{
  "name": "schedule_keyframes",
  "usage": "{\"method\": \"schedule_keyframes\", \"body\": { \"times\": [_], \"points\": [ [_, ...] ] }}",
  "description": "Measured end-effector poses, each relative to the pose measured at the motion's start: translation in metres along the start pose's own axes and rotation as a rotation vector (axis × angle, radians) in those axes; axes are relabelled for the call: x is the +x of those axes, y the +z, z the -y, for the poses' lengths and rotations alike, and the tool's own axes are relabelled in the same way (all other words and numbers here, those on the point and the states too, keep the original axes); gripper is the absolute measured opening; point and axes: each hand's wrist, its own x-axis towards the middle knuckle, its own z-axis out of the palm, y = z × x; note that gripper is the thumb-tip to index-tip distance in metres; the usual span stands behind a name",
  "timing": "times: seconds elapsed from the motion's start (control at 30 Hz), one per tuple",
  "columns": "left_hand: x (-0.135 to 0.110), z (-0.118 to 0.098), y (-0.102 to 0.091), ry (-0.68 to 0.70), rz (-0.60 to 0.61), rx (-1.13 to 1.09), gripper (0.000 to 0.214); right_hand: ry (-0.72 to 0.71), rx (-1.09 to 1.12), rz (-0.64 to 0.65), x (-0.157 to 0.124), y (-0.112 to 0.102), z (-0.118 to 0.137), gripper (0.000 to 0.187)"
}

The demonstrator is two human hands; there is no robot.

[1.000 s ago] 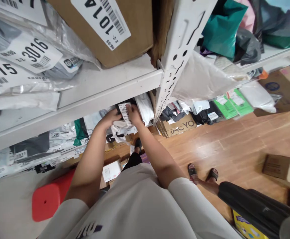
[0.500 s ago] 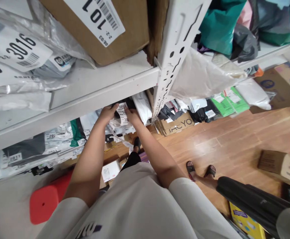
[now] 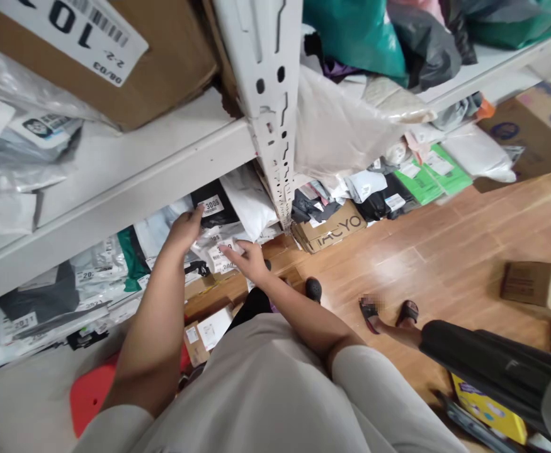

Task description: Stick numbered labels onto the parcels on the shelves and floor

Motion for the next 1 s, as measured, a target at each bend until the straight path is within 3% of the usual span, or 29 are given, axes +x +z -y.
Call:
{"method": "schedule_keyframes", "body": {
  "times": [0.1, 0.2, 0.3, 0.4, 0.6, 0.8, 1.0],
  "points": [
    [-0.043, -0.004, 0.001, -0.007, -0.064, 0.067, 0.054, -0.179, 0.036, -0.020, -0.025, -0.033, -0.002, 0.037],
    [-0.067, -0.026, 0.018, 0.211, 0.101, -0.021, 0.054, -0.115, 0.176, -0.071, -0.032, -0.060, -0.007, 0.030],
    [-0.057, -0.050, 0.045, 0.228, 0.175, -0.038, 0.051, -0.004, 0.360, -0.160, -0.020, -0.075, -0.010, 0.030],
    [-0.035, -0.049, 0.067, 0.144, 0.143, -0.011, 0.041, 0.035, 0.417, -0.129, 0.000, -0.082, -0.008, 0.030],
    [-0.028, -0.004, 0.087, 0.051, 0.056, -0.156, 0.041, 0.083, 0.370, 0.063, 0.031, -0.078, -0.023, 0.031],
    [-0.021, 0.018, 0.103, 0.002, -0.010, -0.372, 0.041, 0.073, 0.364, 0.027, 0.052, -0.052, -0.045, 0.036],
    [-0.012, 0.035, 0.109, -0.041, -0.011, -0.458, 0.040, -0.110, 0.186, 0.038, 0.050, -0.040, -0.051, 0.029]
  ]
}}
